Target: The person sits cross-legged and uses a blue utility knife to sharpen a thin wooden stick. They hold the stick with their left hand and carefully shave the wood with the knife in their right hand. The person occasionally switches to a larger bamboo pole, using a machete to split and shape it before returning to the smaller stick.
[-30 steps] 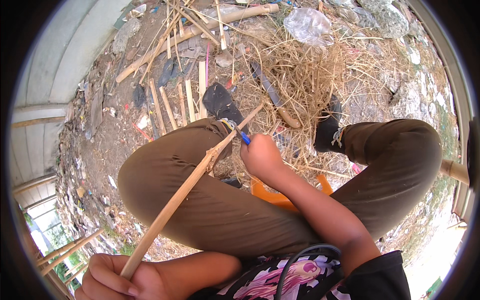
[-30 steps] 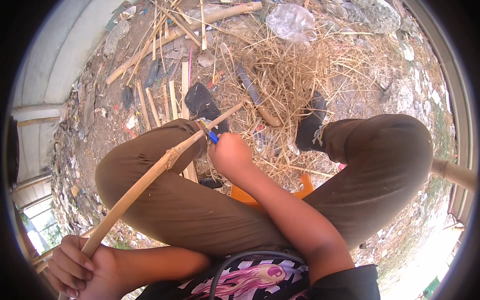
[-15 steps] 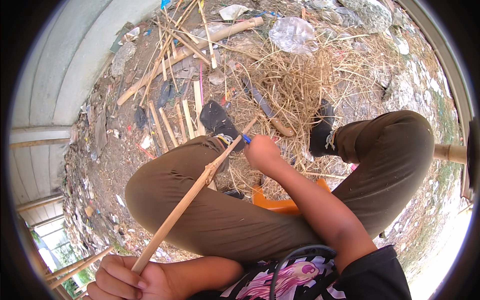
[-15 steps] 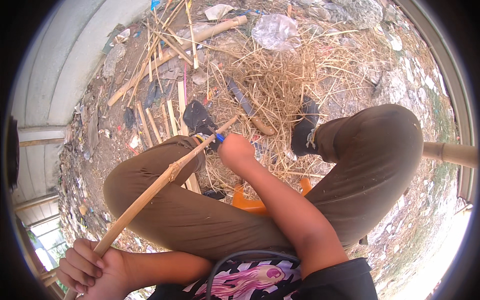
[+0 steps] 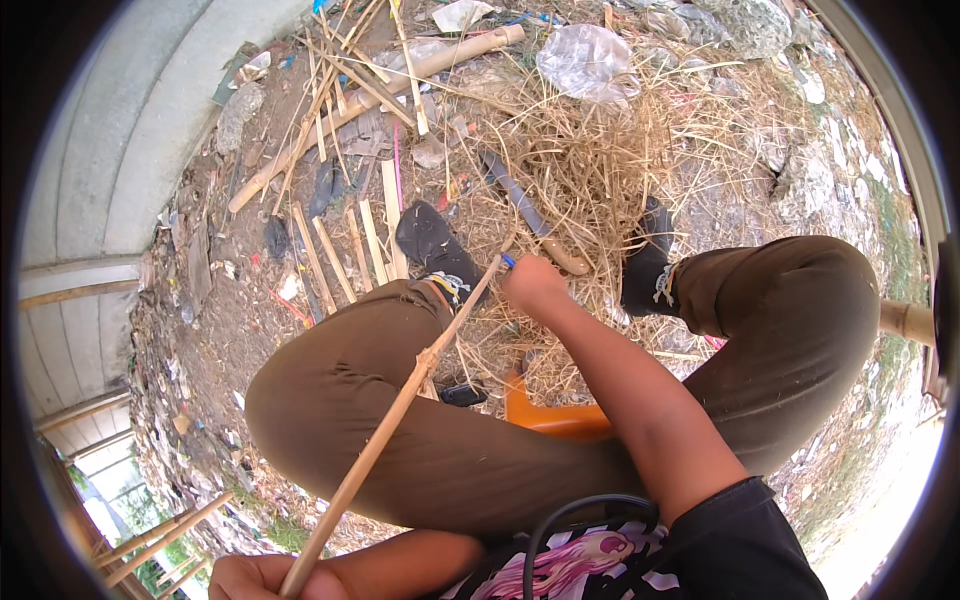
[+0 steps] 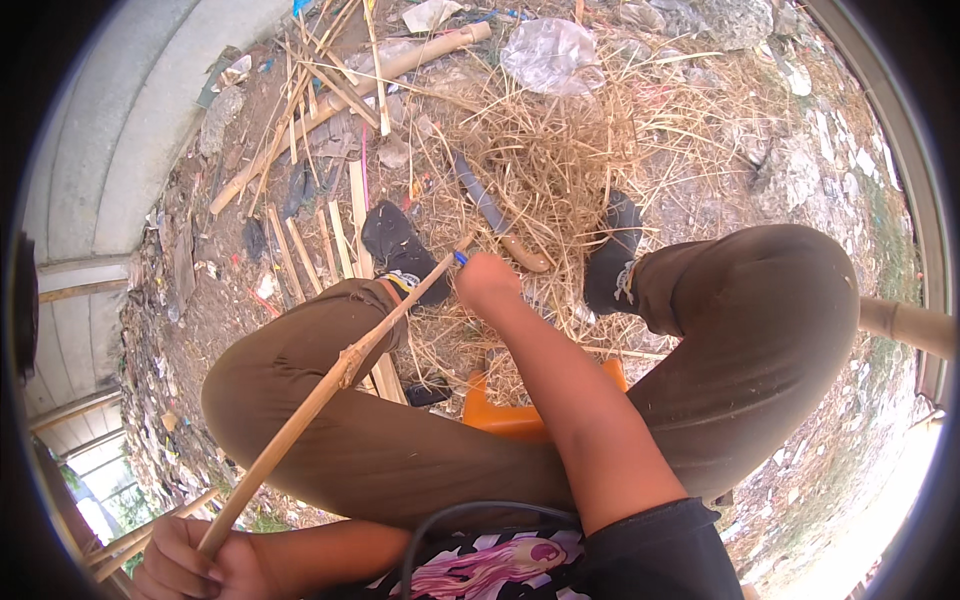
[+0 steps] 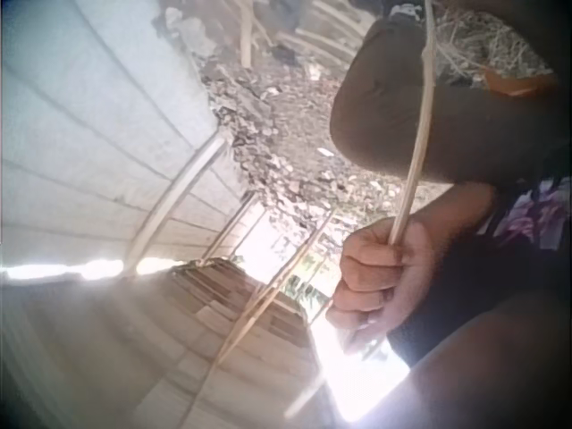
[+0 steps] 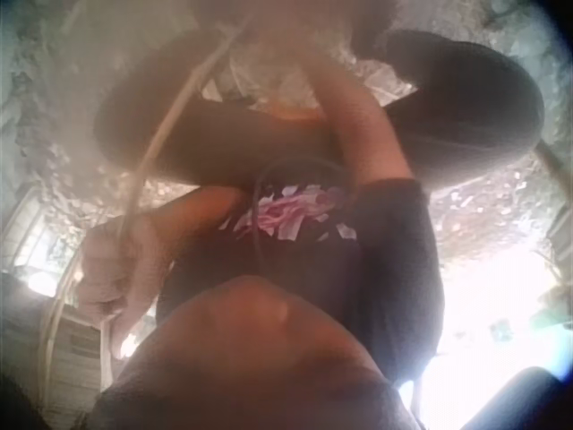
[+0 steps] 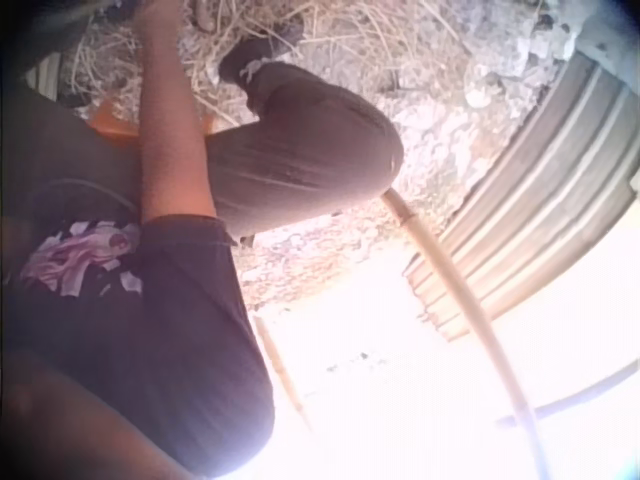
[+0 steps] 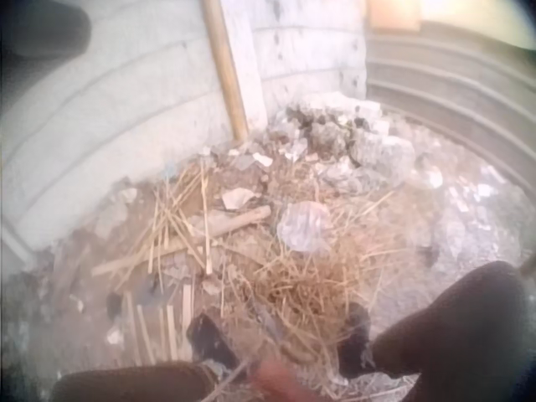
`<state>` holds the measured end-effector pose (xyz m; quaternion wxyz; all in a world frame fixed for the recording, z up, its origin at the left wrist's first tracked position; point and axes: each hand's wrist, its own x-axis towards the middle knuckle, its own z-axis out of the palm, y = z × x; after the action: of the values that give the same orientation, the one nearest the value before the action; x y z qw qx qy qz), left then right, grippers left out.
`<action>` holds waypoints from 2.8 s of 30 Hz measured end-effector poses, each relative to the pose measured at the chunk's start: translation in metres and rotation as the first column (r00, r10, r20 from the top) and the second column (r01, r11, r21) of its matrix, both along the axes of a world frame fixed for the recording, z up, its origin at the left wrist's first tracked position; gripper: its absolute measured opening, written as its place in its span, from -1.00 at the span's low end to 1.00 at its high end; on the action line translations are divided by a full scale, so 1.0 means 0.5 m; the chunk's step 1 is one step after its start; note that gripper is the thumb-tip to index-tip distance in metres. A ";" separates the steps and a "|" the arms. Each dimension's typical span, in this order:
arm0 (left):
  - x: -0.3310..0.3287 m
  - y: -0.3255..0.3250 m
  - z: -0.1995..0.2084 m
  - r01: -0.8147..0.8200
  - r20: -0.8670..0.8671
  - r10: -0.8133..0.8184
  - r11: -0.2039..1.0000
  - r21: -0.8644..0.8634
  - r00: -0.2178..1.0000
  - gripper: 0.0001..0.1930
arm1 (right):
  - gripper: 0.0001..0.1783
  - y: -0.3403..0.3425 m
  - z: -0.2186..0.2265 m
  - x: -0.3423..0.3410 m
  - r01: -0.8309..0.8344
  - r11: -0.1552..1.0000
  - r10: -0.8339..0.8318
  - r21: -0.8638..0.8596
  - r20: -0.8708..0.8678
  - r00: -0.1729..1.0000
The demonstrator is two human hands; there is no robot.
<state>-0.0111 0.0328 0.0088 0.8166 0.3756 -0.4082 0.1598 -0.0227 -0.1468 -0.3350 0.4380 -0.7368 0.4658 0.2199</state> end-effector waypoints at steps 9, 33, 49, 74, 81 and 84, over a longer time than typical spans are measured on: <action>0.002 -0.071 -0.007 0.141 0.068 -0.124 0.821 -0.553 0.990 -0.56 | -0.64 -0.018 -0.150 0.021 0.140 0.988 -0.139 0.068 -0.014 0.990; 0.022 0.081 -0.006 -0.018 -0.146 0.016 1.000 -0.009 0.989 -0.36 | -0.63 0.186 0.273 -0.084 -0.015 0.999 0.027 -0.046 0.270 0.963; 0.017 0.031 0.013 -0.379 -0.189 0.377 0.925 0.030 0.907 -0.35 | -0.54 0.141 0.166 -0.028 0.067 0.996 -0.047 -0.061 0.289 0.956; 0.018 0.004 -0.001 0.057 0.037 -0.055 0.996 -0.066 0.998 -0.44 | -0.65 0.045 0.038 0.002 0.084 0.995 -0.084 -0.056 -0.004 0.996; -0.012 0.113 -0.005 0.226 -0.051 -0.222 0.970 0.090 0.974 -0.44 | -0.62 0.013 -0.050 0.016 0.126 0.992 -0.127 0.029 0.020 0.992; -0.019 0.137 -0.001 0.219 -0.068 -0.215 0.974 0.065 0.974 -0.45 | -0.60 -0.013 -0.085 0.017 0.086 0.996 -0.084 0.032 -0.045 0.995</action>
<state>-0.0206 0.1015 0.0080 0.8269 0.3627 -0.4275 0.0434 -0.0143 -0.1533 -0.3775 0.4489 -0.7038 0.5024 0.2249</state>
